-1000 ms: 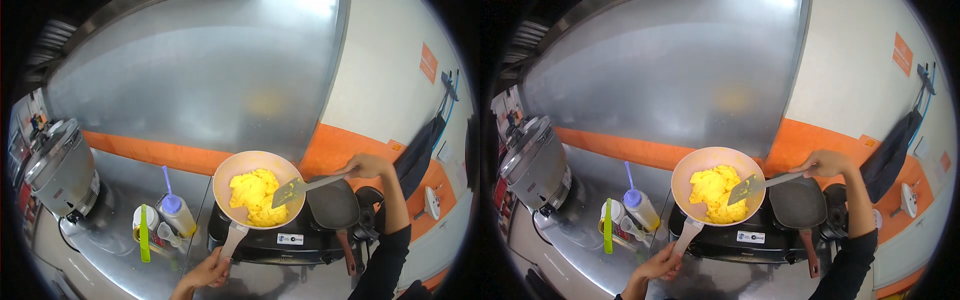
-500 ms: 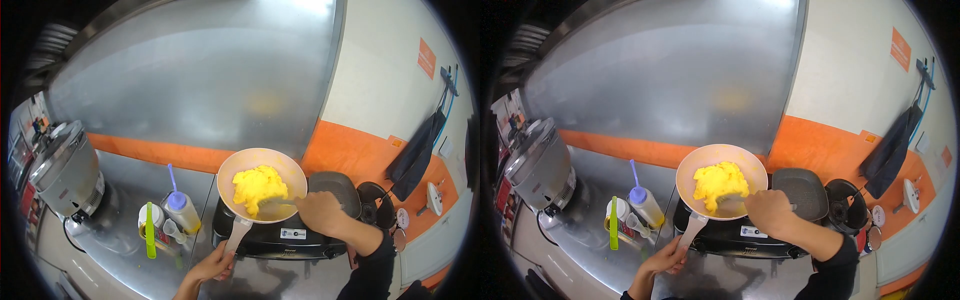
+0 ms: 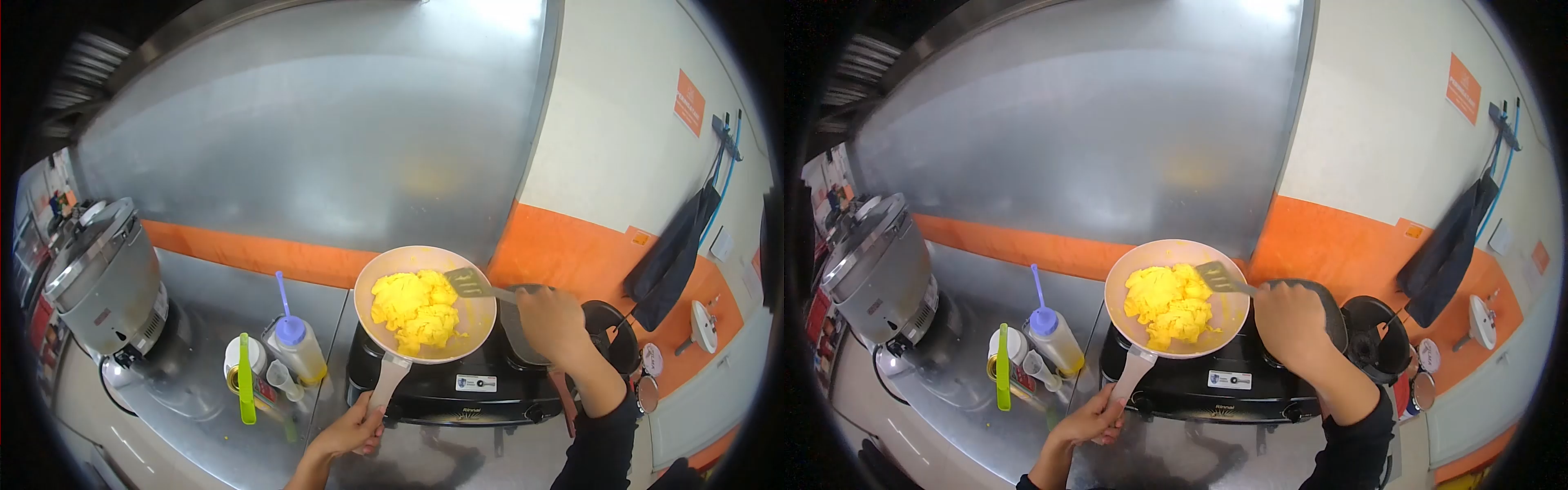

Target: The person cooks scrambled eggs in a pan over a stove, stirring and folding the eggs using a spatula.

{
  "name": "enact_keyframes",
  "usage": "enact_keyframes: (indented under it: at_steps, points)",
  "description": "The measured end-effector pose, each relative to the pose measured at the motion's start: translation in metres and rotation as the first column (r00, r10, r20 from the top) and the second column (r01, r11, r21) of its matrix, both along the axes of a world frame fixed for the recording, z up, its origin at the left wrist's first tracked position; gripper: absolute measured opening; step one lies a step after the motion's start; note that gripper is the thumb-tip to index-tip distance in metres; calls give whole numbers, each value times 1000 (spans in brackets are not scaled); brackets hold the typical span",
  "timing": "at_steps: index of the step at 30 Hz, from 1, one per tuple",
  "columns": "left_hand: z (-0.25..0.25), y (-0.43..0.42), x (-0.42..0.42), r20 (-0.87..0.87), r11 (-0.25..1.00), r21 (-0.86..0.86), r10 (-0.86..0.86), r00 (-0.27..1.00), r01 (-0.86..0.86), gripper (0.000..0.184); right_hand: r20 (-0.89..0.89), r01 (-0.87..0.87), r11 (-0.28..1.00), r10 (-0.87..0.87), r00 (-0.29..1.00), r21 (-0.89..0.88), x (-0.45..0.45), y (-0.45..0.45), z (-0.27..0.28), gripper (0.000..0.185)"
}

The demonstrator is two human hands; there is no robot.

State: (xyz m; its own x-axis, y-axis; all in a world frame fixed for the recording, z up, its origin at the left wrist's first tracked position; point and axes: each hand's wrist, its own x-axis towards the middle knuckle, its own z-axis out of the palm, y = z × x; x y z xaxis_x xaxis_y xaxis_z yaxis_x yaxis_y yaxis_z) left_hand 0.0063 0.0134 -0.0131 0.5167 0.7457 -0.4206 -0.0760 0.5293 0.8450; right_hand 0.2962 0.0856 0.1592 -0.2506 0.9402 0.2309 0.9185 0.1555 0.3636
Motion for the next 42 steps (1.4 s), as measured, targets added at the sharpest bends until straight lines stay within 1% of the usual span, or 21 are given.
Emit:
enact_keyframes:
  at_steps: [1,3,7,8,9,10,12,13,14,16,18,19,21,22,24,28,31,33,36,38,42]
  points:
    - [0,1,0,1,1000,8,-5,1000,5,39,-18,27,999,-27,999,32,5,19,-15,15]
    - [-1,1,-1,-15,1000,10,-23,1000,23,39,7,85,992,-85,996,-94,11,53,-31,15]
    - [0,4,-1,-38,997,27,-67,997,68,41,-69,121,979,-134,989,-166,31,121,-72,18]
    - [1,4,-2,-41,998,23,-63,997,64,41,-149,104,918,-172,974,-384,34,139,-70,20]
    - [2,5,-3,-40,996,42,-76,996,78,41,-215,62,811,-227,950,-582,37,152,-72,21]
    - [2,5,-3,-38,994,63,-88,995,90,42,-213,59,810,-223,951,-583,41,158,-78,21]
    - [-1,6,-3,-41,994,66,-87,995,90,42,-537,-226,719,-237,809,-658,46,172,-86,30]
    - [-3,6,-4,-47,993,62,-93,995,96,42,-539,-232,719,-229,811,-655,52,176,-92,30]
    - [-3,6,-5,-50,994,63,-86,995,90,42,-634,-379,764,-51,772,-523,59,176,-101,30]
    - [-4,6,-4,-50,993,66,-94,994,97,42,-696,-516,771,135,705,-373,68,167,-108,30]
    - [-2,5,-3,-83,994,74,-75,994,81,42,-733,-511,831,206,649,-219,78,147,-109,28]
    - [-1,5,-3,-122,994,83,-58,991,69,42,-730,-510,830,202,652,-226,78,132,-105,28]
    - [-2,5,-4,-104,994,82,-59,993,67,42,-511,-413,908,327,795,-62,77,97,-93,25]
    - [-4,5,-3,-90,994,89,-57,994,65,42,-510,-411,909,322,797,-68,73,79,-81,25]
    - [-7,4,-3,-74,995,79,-52,996,58,39,-334,-316,949,294,896,-14,63,43,-53,25]
    - [-7,3,-3,-47,997,50,-49,998,51,35,-274,-318,948,313,909,28,64,-1,-3,25]
    - [-7,3,-3,-37,998,47,-50,998,51,35,-250,-264,963,242,937,-58,60,-19,34,27]
    - [-6,4,-3,-33,997,46,-54,998,55,35,-112,-203,948,180,977,-244,51,-23,52,29]
    - [-6,4,-4,-26,998,40,-53,998,54,37,-86,-270,895,256,963,-356,31,-20,48,28]
    - [-5,4,-3,-21,998,36,-52,998,53,39,40,-143,848,189,981,-510,-5,-18,39,27]
    - [-1,5,-4,-30,996,73,-55,998,57,40,-26,-205,929,208,978,-309,-46,-9,-33,23]
